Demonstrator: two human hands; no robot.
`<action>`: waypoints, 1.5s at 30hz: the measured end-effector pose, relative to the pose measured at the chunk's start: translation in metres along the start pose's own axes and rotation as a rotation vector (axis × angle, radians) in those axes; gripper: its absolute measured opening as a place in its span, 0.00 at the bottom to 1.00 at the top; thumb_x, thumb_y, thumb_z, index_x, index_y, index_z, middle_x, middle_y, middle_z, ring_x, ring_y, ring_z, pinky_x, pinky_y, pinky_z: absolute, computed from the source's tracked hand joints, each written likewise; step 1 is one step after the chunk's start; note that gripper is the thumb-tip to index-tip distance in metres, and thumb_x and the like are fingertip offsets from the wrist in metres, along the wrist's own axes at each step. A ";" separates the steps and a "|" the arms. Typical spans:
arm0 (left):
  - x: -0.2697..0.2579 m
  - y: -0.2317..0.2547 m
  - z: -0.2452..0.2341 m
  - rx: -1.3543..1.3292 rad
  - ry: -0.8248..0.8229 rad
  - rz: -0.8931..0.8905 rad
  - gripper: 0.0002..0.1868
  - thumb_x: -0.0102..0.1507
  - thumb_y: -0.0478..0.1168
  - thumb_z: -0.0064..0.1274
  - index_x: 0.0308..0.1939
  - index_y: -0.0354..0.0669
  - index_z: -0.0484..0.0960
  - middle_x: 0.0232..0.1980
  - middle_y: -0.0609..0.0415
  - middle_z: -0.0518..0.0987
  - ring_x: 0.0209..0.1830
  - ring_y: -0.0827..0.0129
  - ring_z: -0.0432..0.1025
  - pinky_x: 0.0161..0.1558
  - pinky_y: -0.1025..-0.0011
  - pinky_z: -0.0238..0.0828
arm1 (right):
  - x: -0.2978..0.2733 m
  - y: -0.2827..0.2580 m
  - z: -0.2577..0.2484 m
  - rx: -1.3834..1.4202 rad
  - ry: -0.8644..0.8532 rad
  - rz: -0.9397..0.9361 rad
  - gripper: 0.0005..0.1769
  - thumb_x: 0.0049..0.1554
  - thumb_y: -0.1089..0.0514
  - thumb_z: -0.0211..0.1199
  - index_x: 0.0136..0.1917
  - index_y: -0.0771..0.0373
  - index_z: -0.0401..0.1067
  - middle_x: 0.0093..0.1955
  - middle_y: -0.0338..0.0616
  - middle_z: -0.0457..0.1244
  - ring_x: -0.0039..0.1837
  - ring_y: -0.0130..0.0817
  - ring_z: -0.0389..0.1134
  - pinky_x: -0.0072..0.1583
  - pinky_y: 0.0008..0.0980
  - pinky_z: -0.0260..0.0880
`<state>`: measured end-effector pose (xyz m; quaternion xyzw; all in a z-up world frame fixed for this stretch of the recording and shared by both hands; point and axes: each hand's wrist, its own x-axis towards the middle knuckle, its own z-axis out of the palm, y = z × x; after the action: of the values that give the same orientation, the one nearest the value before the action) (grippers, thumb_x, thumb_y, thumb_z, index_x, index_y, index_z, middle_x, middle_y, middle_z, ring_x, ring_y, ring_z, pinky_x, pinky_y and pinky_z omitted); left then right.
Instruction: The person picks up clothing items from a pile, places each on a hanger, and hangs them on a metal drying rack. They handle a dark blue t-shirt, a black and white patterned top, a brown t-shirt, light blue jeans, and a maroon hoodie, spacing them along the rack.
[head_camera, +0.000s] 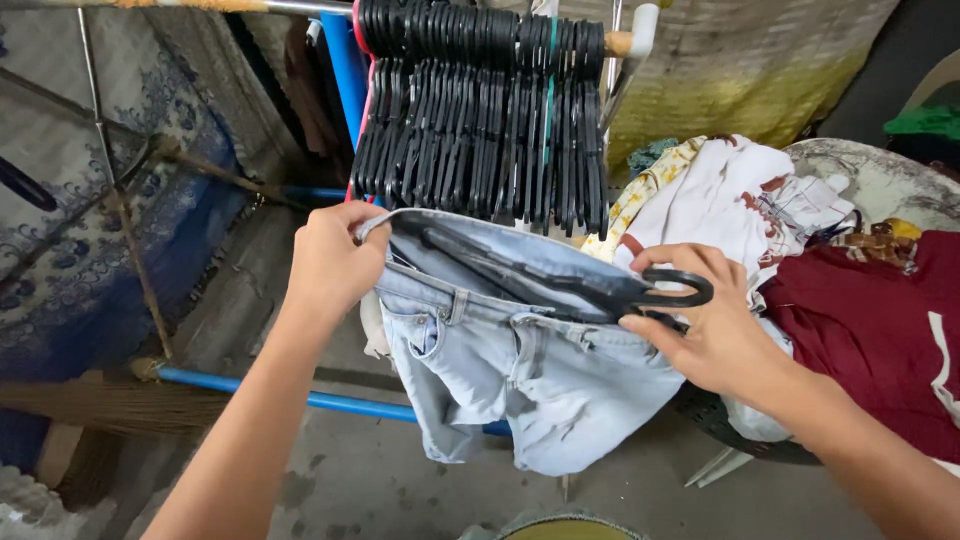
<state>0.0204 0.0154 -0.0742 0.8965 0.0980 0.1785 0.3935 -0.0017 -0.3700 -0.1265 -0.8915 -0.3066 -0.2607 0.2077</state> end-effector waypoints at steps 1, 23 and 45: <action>-0.002 0.001 -0.001 0.052 -0.002 0.019 0.10 0.58 0.43 0.56 0.41 0.62 0.88 0.35 0.55 0.84 0.40 0.57 0.79 0.43 0.62 0.74 | 0.000 0.001 0.001 0.018 -0.032 -0.009 0.09 0.49 0.48 0.69 0.37 0.52 0.75 0.61 0.33 0.62 0.67 0.48 0.57 0.63 0.53 0.51; -0.026 0.019 0.030 0.560 -0.386 0.304 0.16 0.60 0.42 0.45 0.44 0.67 0.85 0.45 0.62 0.81 0.46 0.46 0.77 0.52 0.49 0.75 | 0.066 -0.017 0.038 -0.091 -0.410 -0.103 0.12 0.48 0.44 0.69 0.38 0.53 0.81 0.66 0.29 0.57 0.76 0.41 0.47 0.69 0.59 0.44; -0.052 -0.025 0.021 -0.105 -0.423 0.039 0.06 0.61 0.40 0.58 0.38 0.42 0.84 0.37 0.62 0.83 0.37 0.79 0.72 0.40 0.74 0.69 | 0.123 0.013 -0.072 0.624 -0.260 0.085 0.07 0.62 0.60 0.59 0.45 0.64 0.75 0.57 0.42 0.65 0.52 0.23 0.62 0.52 0.25 0.60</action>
<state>-0.0200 0.0018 -0.1187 0.8939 -0.0135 -0.0013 0.4481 0.0652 -0.3635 -0.0002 -0.8228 -0.3580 -0.0294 0.4405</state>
